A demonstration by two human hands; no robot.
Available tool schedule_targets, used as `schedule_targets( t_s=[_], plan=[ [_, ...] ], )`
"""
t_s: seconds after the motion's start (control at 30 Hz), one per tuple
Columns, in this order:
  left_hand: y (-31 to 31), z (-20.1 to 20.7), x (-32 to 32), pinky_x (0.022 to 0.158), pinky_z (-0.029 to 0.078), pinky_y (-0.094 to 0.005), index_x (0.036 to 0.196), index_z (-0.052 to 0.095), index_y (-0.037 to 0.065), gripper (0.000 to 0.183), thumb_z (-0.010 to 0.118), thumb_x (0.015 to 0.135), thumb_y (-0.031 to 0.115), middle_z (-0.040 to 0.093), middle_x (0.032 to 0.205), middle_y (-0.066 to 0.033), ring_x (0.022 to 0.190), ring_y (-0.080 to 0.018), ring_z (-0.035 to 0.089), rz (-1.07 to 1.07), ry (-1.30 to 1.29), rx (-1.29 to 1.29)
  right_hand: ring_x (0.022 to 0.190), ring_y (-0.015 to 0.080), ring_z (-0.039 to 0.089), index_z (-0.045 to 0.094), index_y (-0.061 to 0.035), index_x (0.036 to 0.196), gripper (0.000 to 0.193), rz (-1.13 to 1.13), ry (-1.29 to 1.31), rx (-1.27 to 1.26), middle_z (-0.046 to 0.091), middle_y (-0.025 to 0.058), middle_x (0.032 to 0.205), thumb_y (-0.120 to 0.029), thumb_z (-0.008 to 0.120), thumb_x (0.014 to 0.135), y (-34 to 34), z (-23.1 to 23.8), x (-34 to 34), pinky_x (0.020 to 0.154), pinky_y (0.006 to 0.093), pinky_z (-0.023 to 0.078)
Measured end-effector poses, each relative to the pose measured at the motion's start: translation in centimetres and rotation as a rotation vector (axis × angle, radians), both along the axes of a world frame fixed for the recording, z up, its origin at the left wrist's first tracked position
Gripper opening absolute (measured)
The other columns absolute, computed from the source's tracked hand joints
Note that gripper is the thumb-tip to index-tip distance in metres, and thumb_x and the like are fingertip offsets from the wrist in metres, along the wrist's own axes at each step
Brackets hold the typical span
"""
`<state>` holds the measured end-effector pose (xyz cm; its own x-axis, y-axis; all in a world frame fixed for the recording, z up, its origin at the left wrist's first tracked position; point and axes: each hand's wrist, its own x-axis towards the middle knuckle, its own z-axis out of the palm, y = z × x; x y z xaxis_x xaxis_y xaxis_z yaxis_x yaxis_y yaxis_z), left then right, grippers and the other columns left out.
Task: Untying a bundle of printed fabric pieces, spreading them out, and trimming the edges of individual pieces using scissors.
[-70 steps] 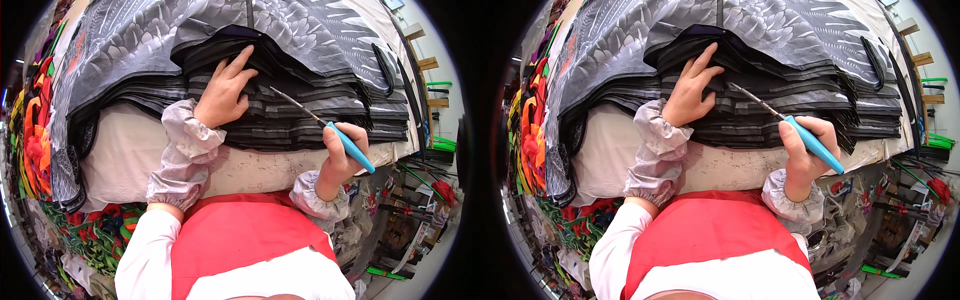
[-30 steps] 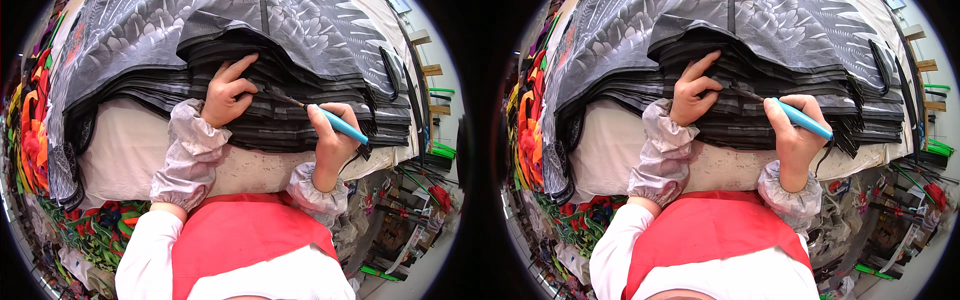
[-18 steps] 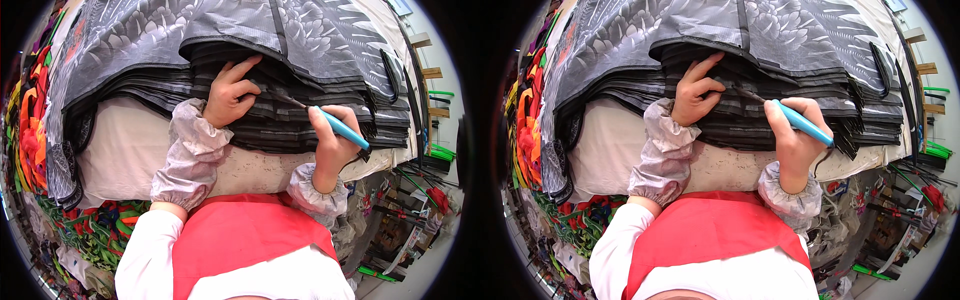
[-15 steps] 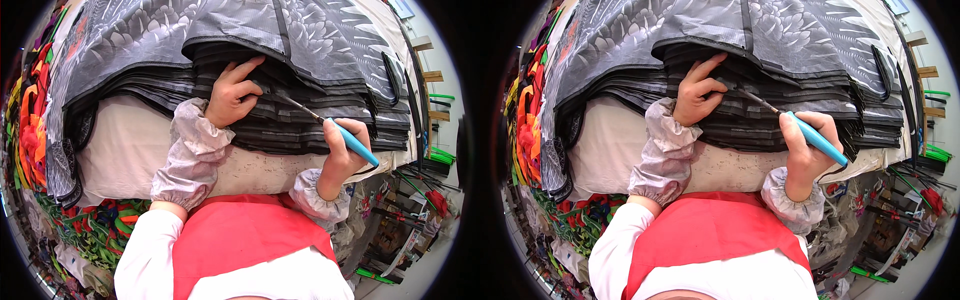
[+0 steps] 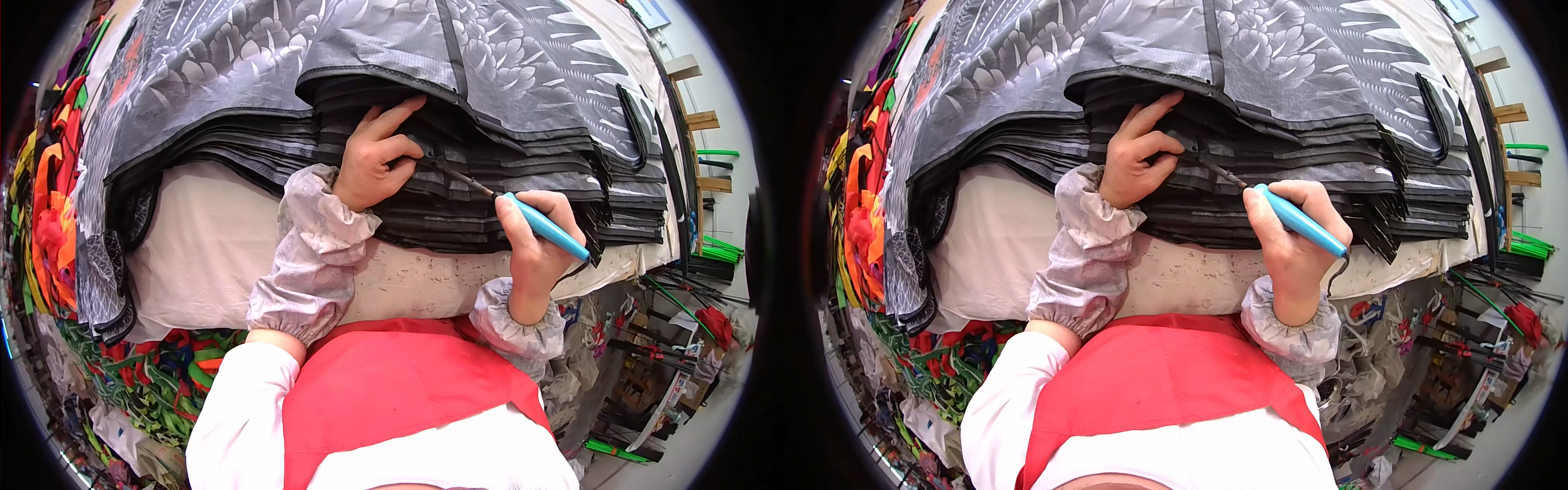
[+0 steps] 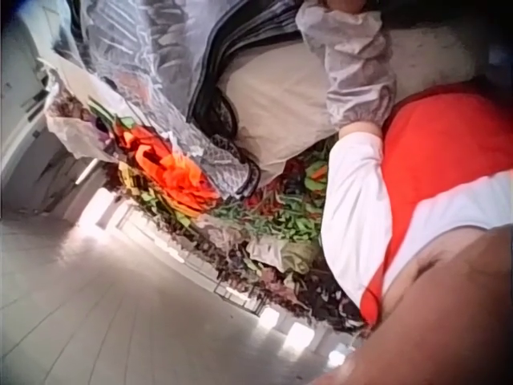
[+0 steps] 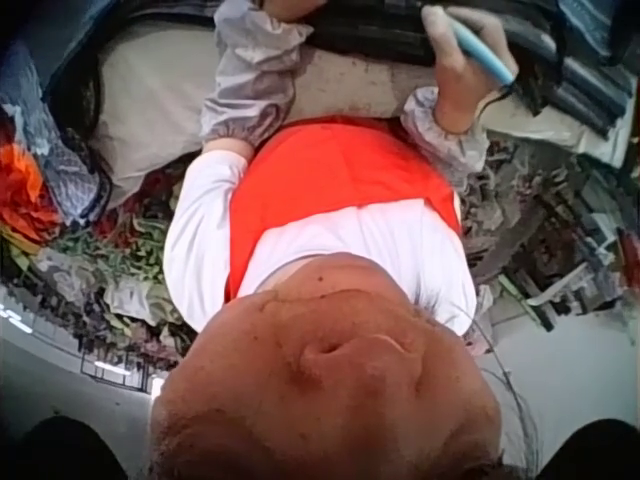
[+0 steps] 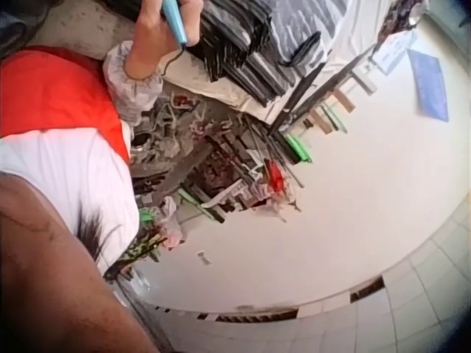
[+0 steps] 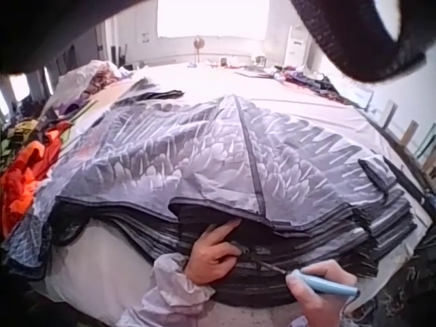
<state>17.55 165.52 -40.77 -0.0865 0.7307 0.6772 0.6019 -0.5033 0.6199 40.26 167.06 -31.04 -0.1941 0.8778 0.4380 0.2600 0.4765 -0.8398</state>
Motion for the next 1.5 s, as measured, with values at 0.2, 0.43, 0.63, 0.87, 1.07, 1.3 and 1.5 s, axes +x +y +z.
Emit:
schedule_targets(
  t_s=[0.2,0.43,0.63,0.87,1.07,1.3,1.5],
  plan=[
    [-0.3,0.9,0.2,0.103,0.039,-0.0464,0.080,0.068,0.006,0.016,0.069,0.066,-0.002,0.061,0.129,-0.0161,0.117,-0.0314,0.060,0.039,-0.010,0.032,0.057,0.0077,0.054,0.065,0.0013,0.080,0.019,0.029,0.068,0.145,0.063,0.0035,0.069,0.001,0.080,0.069,-0.7,2.7,2.2,0.053,0.0201,0.042],
    [1.9,9.1,2.6,0.083,0.050,-0.0394,0.082,0.066,0.005,0.016,0.071,0.068,-0.001,0.070,0.104,-0.0110,0.098,-0.0327,0.065,0.373,0.220,-0.426,0.057,0.0073,0.053,0.064,0.0012,0.080,0.018,-0.163,0.293,0.069,0.063,0.0042,0.070,0.002,0.078,0.069,-1.1,2.9,5.0,0.054,0.0202,0.041],
    [2.3,7.2,1.2,0.082,0.051,-0.0382,0.092,0.066,0.006,0.023,0.069,0.070,-0.001,0.061,0.123,-0.0148,0.098,-0.0354,0.063,0.126,0.071,-0.272,0.054,0.0090,0.051,0.062,0.0024,0.081,0.014,-0.219,0.241,0.113,0.058,0.0041,0.066,-0.003,0.073,0.075,-0.9,2.3,6.8,0.051,0.0206,0.038],
    [1.6,7.0,0.8,0.082,0.050,-0.0400,0.097,0.069,0.007,0.029,0.069,0.069,-0.001,0.039,0.147,-0.0170,0.099,-0.0362,0.060,0.012,0.748,-0.052,0.057,0.0077,0.053,0.063,0.0017,0.081,0.016,-0.188,0.264,0.118,0.062,0.0036,0.069,-0.001,0.076,0.072,-0.5,1.3,6.8,0.052,0.0196,0.039],
    [5.5,4.8,-1.9,0.082,0.048,-0.0322,0.090,0.073,0.006,0.011,0.066,0.082,0.010,0.065,0.114,-0.0154,0.087,-0.0302,0.063,-0.030,0.346,-0.343,0.057,0.0091,0.056,0.064,0.0006,0.082,0.019,-0.139,0.204,0.187,0.065,0.0054,0.069,0.002,0.079,0.069,-1.1,1.4,4.4,0.052,0.0215,0.043],
    [6.3,3.5,-2.3,0.083,0.046,-0.0258,0.097,0.072,0.002,0.021,0.063,0.090,0.020,0.072,0.088,-0.0072,0.082,-0.0143,0.062,-0.068,-0.299,-0.644,0.054,0.0197,0.060,0.064,-0.0021,0.082,0.024,0.051,-0.104,0.606,0.064,0.0085,0.068,-0.001,0.082,0.067,0.5,0.4,-0.5,0.051,0.0273,0.048],
    [6.0,3.2,-2.8,0.083,0.045,-0.0238,0.102,0.071,-0.001,0.025,0.065,0.088,0.020,0.071,0.091,-0.0041,0.084,-0.0099,0.060,-0.136,-0.434,-0.668,0.057,0.0191,0.060,0.064,-0.0014,0.084,0.024,0.064,-0.149,0.624,0.065,0.0091,0.070,-0.001,0.083,0.068,1.3,-0.2,-2.3,0.053,0.0277,0.048]
  ],
)
